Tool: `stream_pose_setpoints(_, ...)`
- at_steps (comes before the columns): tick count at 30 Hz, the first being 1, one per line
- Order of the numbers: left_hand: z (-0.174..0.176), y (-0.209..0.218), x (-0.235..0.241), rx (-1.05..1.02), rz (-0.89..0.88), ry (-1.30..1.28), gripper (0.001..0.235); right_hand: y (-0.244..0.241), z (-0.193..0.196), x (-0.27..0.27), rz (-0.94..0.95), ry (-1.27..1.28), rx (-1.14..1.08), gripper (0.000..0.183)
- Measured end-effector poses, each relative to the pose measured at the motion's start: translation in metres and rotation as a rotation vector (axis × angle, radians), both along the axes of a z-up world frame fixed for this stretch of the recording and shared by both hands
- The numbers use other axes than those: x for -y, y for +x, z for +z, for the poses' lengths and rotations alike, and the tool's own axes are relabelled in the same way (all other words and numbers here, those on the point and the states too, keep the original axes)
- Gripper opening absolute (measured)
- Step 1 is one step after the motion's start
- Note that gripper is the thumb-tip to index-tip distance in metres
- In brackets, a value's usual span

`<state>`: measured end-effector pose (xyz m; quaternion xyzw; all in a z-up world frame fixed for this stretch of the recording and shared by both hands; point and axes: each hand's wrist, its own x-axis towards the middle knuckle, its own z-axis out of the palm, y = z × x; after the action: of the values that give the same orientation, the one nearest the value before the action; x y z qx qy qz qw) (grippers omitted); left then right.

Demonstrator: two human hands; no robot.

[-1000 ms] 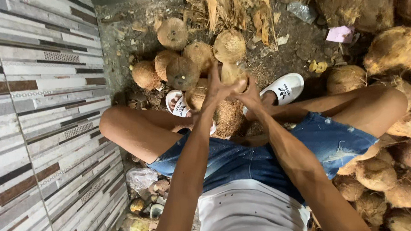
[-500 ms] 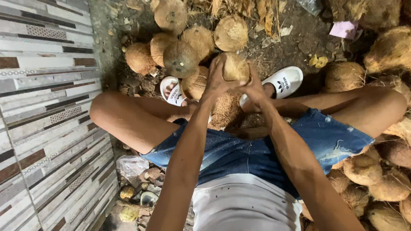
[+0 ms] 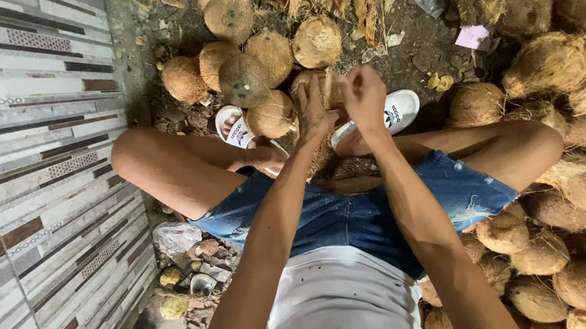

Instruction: The person sits cross-legged on the floor and peels the fibrous husk off several coconuts by hand. They pull away the husk fibers and place the removed material on the floor, repeating the process for multiple coconuts.

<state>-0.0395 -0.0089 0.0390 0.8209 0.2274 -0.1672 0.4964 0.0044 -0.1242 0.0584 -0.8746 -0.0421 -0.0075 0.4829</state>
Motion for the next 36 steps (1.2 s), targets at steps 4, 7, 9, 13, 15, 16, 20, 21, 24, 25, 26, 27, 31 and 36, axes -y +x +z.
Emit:
stream_pose_setpoints(4, -0.009, 0.002, 0.010, -0.005, -0.018, 0.089, 0.101, 0.002, -0.015, -0.010, 0.090, -0.420, -0.141, 0.047)
stream_pose_setpoints(7, -0.009, 0.004, 0.009, -0.062, -0.025, 0.044, 0.102, 0.005, -0.010, -0.018, 0.143, -0.502, -0.184, 0.057)
stream_pose_setpoints(9, -0.006, 0.008, 0.008, -0.076, -0.049, 0.061, 0.101, 0.011, -0.011, -0.023, 0.169, -0.568, -0.198, 0.055)
stream_pose_setpoints(13, -0.002, 0.013, 0.005, -0.133, -0.048, 0.027, 0.110, 0.019, -0.014, -0.026, 0.130, -0.651, -0.271, 0.046)
stream_pose_setpoints(15, -0.001, 0.012, 0.003, -0.151, -0.053, 0.042, 0.113, 0.022, -0.015, -0.027, 0.133, -0.645, -0.287, 0.042)
stream_pose_setpoints(16, 0.001, 0.013, 0.003, -0.139, -0.051, 0.039, 0.112, 0.024, -0.017, -0.029, 0.111, -0.658, -0.281, 0.043)
stream_pose_setpoints(20, 0.004, 0.011, -0.004, -0.089, -0.086, 0.053, 0.101, 0.023, -0.014, -0.033, 0.113, -0.557, -0.211, 0.040)
stream_pose_setpoints(21, 0.005, 0.013, -0.004, -0.089, -0.084, 0.053, 0.101, 0.024, -0.015, -0.032, 0.116, -0.557, -0.210, 0.040)
stream_pose_setpoints(24, 0.005, 0.013, -0.004, -0.089, -0.094, 0.051, 0.106, 0.024, -0.014, -0.029, 0.160, -0.434, -0.162, 0.038)
stream_pose_setpoints(25, 0.004, 0.014, -0.005, -0.094, -0.085, 0.033, 0.107, 0.024, -0.012, -0.027, 0.182, -0.376, -0.150, 0.038)
stream_pose_setpoints(26, 0.003, 0.015, -0.006, -0.100, -0.075, 0.014, 0.108, 0.024, -0.010, -0.026, 0.204, -0.317, -0.138, 0.039)
stream_pose_setpoints(27, 0.002, 0.013, -0.007, -0.099, -0.074, 0.015, 0.108, 0.023, -0.008, -0.024, 0.205, -0.316, -0.137, 0.039)
stream_pose_setpoints(31, 0.002, 0.006, -0.005, -0.073, -0.069, 0.036, 0.107, 0.017, -0.007, -0.013, 0.265, -0.199, -0.074, 0.041)
stream_pose_setpoints(36, 0.004, 0.007, 0.000, -0.105, -0.083, 0.066, 0.103, 0.011, -0.007, -0.008, 0.276, -0.210, 0.003, 0.040)
